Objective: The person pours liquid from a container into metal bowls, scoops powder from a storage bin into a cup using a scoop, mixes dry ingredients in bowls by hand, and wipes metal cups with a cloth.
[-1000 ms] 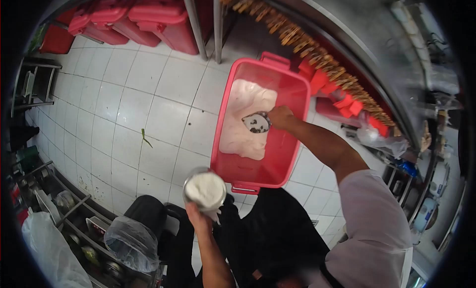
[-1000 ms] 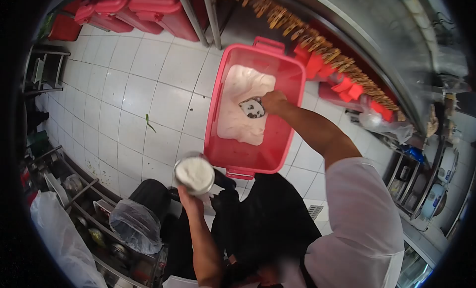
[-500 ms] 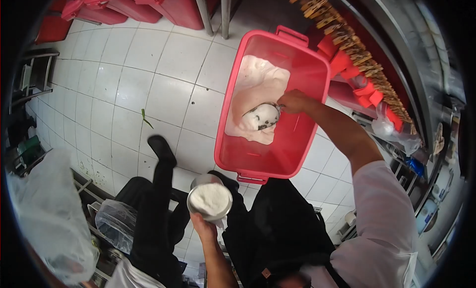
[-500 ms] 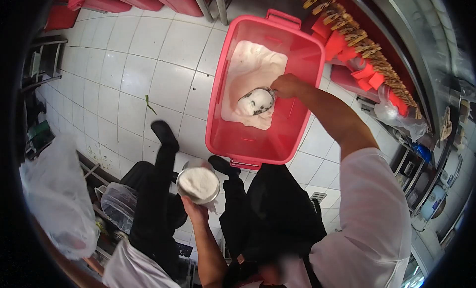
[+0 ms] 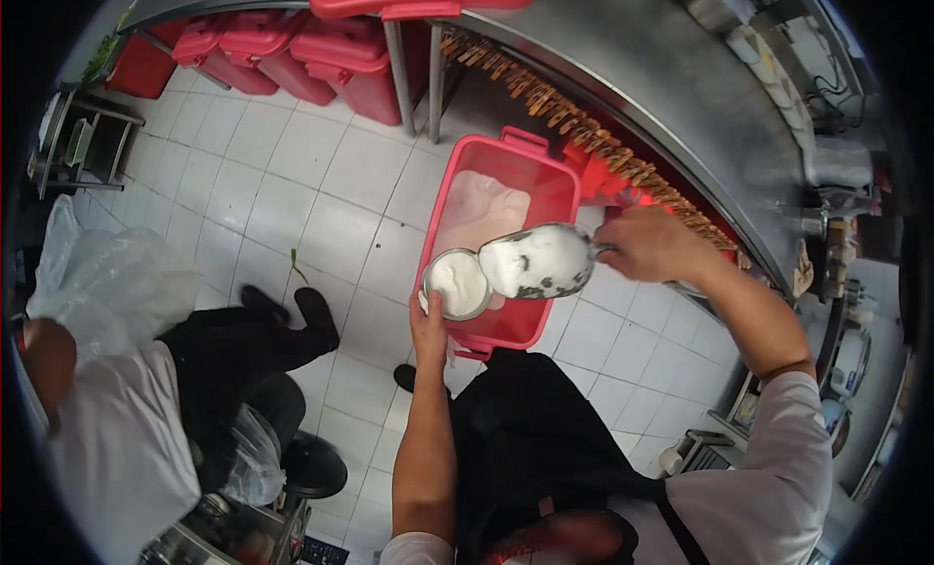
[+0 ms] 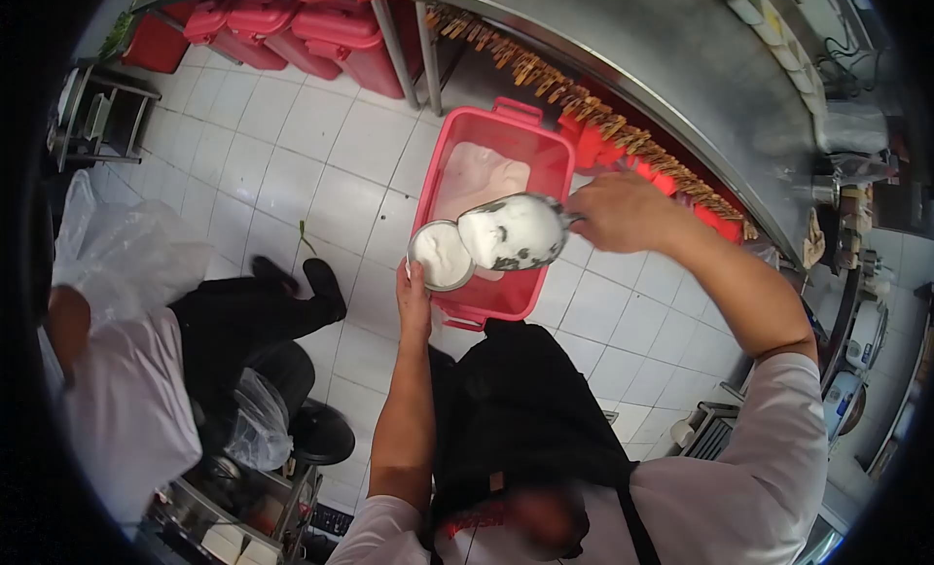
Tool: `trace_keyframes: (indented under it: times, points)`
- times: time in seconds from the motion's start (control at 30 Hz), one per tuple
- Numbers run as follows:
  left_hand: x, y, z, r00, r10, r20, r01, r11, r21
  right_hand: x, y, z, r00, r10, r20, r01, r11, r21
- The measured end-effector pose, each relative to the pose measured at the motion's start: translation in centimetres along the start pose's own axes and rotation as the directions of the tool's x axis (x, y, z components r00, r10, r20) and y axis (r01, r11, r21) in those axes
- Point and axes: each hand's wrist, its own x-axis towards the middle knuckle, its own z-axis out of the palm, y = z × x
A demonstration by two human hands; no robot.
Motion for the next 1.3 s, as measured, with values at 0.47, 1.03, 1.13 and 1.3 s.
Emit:
trace_keyframes:
  times: [0.47, 1.03, 1.13, 1.3]
  points:
    - [-1.1, 1.9, 5.1, 0.993, 0.064, 0.1, -0.061, 0.998, -0.033, -3.0, -6.1, -5.0, 0.995, 0.09, 0.048, -0.076, 0.966, -0.246]
    - [-7.3, 5.3, -8.8, 0.996, 0.006, -0.088, -0.028, 0.967, -0.255, 16.8, 1.7, 2.5, 0.843, 0.317, -0.435, 0.379, 0.224, 0.898]
    - [-10.9, 7.6, -10.8, 0.983, 0.076, -0.167, -0.12, 0.956, -0.269, 23.6, 2.3, -6.1, 0.381, 0.727, -0.572, 0.508, 0.352, 0.786]
    - [-17.4, 9.5, -14.0, 0.969, 0.057, -0.239, -0.12, 0.958, -0.259, 27.6, 4.3, -16.8, 0.014, 0.319, -0.948, 0.016, 0.948, 0.319]
